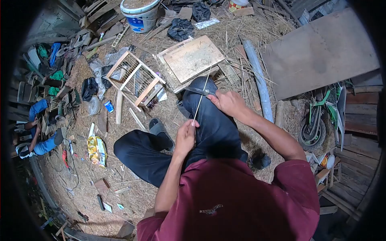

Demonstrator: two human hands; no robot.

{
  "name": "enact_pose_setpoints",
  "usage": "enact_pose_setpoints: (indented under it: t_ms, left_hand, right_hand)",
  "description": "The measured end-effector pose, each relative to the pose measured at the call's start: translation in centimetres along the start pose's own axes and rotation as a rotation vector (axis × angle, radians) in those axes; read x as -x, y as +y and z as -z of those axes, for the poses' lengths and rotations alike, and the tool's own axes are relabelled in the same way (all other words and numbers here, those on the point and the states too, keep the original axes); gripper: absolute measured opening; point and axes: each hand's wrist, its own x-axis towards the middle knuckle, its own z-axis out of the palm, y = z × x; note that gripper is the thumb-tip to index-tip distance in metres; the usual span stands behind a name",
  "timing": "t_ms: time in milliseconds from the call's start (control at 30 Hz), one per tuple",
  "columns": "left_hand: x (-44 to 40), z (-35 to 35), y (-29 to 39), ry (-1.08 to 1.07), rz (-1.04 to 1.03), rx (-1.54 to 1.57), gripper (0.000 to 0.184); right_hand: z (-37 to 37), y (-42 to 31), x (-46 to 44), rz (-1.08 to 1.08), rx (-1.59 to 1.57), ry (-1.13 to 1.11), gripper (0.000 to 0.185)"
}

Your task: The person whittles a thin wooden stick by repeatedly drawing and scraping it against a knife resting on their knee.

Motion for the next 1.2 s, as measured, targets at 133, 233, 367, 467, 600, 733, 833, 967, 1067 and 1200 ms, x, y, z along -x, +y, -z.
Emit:
enact_pose_setpoints:
  t_ms: [133, 233, 367, 467, 600, 733, 833, 967, 1067, 1200]
  left_hand:
    - [3.9, 2.2, -0.4, 0.0, -0.006, -0.033, 0.021]
    - [7.4, 4.9, 0.1, -0.051, 0.078, -0.022, 0.022]
    - [10.7, 8.1, 1.1, -0.045, 0.254, 0.159, 0.022]
    - [8.1, 6.7, 2.5, 0.003, 0.224, 0.214, 0.021]
    - [0.2, 1.4, 4.4, -0.091, 0.192, 0.355, 0.02]
    - [-5.7, -0.8, 4.3, -0.093, 0.217, 0.359, 0.022]
    - [-5.5, -0.6, 3.6, -0.073, 0.167, 0.255, 0.024]
    - [-3.0, -0.8, 3.5, -0.054, 0.187, 0.203, 0.025]
    - [-0.5, 0.1, 3.6, -0.086, 0.222, 0.19, 0.025]
    - [1.8, 2.0, 0.7, -0.135, 0.12, 0.18, 0.023]
  right_hand:
    - [0.4, -0.1, 0.3, -0.062, -0.011, -0.006, 0.064]
    - [0.0, 0.4, 0.3, -0.081, -0.039, 0.034, 0.064]
    - [-0.1, 0.8, 0.5, -0.102, -0.15, 0.092, 0.062]
    - [-1.2, 0.7, 0.3, -0.062, -0.266, 0.152, 0.06]
    - [-0.7, -1.1, 0.5, 0.031, -0.197, 0.133, 0.059]
    - [-0.1, -1.4, 0.1, 0.015, -0.095, 0.015, 0.061]
    - [-0.2, -1.3, 0.3, 0.01, -0.08, 0.02, 0.061]
    - [0.1, -1.3, 0.8, -0.033, -0.075, 0.071, 0.061]
    - [-1.2, 0.2, 0.9, -0.034, -0.096, 0.11, 0.059]
    - [-0.9, 0.8, 1.4, -0.049, -0.118, 0.11, 0.057]
